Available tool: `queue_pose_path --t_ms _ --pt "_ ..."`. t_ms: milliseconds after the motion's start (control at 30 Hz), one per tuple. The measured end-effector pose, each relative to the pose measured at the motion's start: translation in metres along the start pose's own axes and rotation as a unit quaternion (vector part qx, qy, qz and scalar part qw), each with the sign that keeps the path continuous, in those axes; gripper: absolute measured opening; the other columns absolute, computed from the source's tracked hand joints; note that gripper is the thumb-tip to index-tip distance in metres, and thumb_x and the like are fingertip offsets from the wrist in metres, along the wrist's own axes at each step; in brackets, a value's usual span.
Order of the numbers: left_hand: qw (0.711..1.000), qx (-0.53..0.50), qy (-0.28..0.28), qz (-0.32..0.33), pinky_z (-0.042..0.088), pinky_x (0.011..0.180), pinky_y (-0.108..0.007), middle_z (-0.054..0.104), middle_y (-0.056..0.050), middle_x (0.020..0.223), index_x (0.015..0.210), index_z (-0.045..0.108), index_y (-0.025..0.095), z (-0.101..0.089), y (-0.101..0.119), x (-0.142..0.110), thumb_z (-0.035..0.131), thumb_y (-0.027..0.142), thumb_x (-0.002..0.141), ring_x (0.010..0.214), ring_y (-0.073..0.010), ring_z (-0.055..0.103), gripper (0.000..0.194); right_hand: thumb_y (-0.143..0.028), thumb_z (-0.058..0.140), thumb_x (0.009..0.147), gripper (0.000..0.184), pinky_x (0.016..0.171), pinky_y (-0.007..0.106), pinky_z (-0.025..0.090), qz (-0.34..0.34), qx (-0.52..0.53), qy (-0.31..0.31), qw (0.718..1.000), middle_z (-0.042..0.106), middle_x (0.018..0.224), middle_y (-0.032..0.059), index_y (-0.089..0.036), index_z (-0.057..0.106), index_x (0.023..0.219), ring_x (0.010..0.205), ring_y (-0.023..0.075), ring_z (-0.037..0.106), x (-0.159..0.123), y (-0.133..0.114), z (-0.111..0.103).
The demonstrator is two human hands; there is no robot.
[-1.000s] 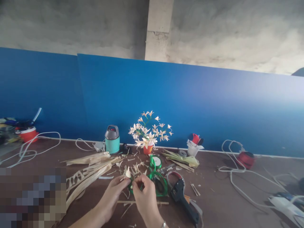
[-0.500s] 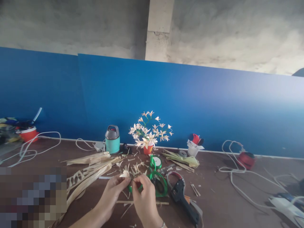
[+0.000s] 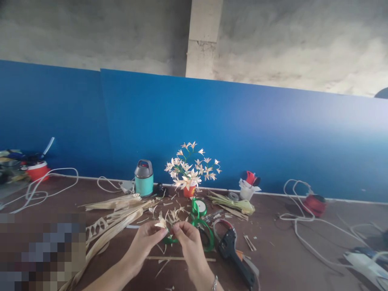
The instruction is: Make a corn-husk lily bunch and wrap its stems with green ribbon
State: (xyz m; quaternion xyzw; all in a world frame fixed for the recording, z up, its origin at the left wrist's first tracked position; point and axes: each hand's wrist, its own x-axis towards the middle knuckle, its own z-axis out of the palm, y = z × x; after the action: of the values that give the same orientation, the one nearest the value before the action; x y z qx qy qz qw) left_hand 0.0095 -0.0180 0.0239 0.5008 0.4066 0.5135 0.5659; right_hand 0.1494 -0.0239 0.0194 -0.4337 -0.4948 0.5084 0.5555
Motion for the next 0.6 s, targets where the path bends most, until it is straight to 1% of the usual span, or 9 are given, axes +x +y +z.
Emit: queue_pose_path --t_ms 100,167,300,367,467,533,600 --pt "1.000 0.026 0.002 0.001 0.036 0.060 -0.023 0.056 0.001 0.057 0.062 0.061 0.015 0.0003 0.0012 -0.0018 0.064 0.030 0.065 0.059 -0.0128 0.047 0.015 -0.043 0.064 0.071 0.031 0.058 0.022 0.036 -0.003 -0.012 -0.011 1.000 0.054 0.060 -0.0011 -0.015 0.060 0.062 0.060 0.0122 0.046 -0.0008 0.0008 0.0011" --pt "0.998 0.058 0.004 0.029 0.036 0.060 -0.023 0.056 0.002 0.058 0.062 0.060 0.016 -0.0008 0.0015 -0.0025 0.061 0.027 0.066 0.059 -0.0132 0.048 0.012 -0.041 0.064 0.071 0.028 0.058 0.021 0.036 -0.003 -0.024 -0.017 1.000 0.054 0.061 -0.0010 -0.015 0.061 0.064 0.060 0.0123 0.046 -0.0011 0.0021 0.0015" --pt "0.986 0.126 0.013 0.111 0.038 0.066 -0.023 0.058 0.001 0.063 0.062 0.059 0.017 -0.0042 0.0037 -0.0023 0.058 0.020 0.066 0.066 -0.0154 0.051 0.004 -0.035 0.065 0.069 0.019 0.057 0.021 0.036 -0.006 -0.043 -0.024 0.999 0.058 0.065 -0.0006 -0.016 0.064 0.072 0.060 0.0122 0.047 -0.0006 0.0041 0.0005" --pt "0.982 0.142 0.011 0.125 0.039 0.067 -0.023 0.057 0.000 0.064 0.062 0.059 0.017 -0.0049 0.0063 -0.0020 0.057 0.017 0.065 0.067 -0.0159 0.052 0.004 -0.031 0.063 0.070 0.016 0.054 0.021 0.034 -0.020 -0.088 -0.033 0.995 0.057 0.063 -0.0007 -0.015 0.064 0.072 0.057 0.0117 0.045 -0.0007 0.0037 -0.0005" --pt "0.982 0.144 0.008 0.121 0.039 0.067 -0.024 0.056 0.000 0.063 0.060 0.057 0.017 -0.0040 0.0085 -0.0020 0.057 0.017 0.064 0.067 -0.0158 0.051 0.004 -0.025 0.059 0.072 0.013 0.053 0.022 0.033 -0.063 -0.171 -0.043 0.982 0.053 0.058 -0.0013 -0.014 0.062 0.064 0.056 0.0115 0.043 -0.0025 0.0005 -0.0012" --pt "0.987 0.123 0.008 0.104 0.039 0.066 -0.024 0.056 0.000 0.063 0.061 0.057 0.017 -0.0026 0.0072 -0.0022 0.059 0.019 0.064 0.066 -0.0156 0.051 0.004 -0.022 0.057 0.073 0.013 0.054 0.022 0.033 -0.091 -0.192 -0.040 0.976 0.050 0.058 -0.0019 -0.015 0.059 0.062 0.057 0.0115 0.042 -0.0043 -0.0018 -0.0006" --pt "0.994 0.079 0.004 0.072 0.038 0.065 -0.024 0.056 0.000 0.061 0.062 0.058 0.016 -0.0010 0.0043 -0.0026 0.061 0.022 0.065 0.065 -0.0153 0.050 0.007 -0.021 0.054 0.074 0.013 0.054 0.022 0.033 -0.103 -0.196 -0.035 0.975 0.048 0.057 -0.0027 -0.015 0.056 0.062 0.056 0.0110 0.040 -0.0055 -0.0024 0.0004"
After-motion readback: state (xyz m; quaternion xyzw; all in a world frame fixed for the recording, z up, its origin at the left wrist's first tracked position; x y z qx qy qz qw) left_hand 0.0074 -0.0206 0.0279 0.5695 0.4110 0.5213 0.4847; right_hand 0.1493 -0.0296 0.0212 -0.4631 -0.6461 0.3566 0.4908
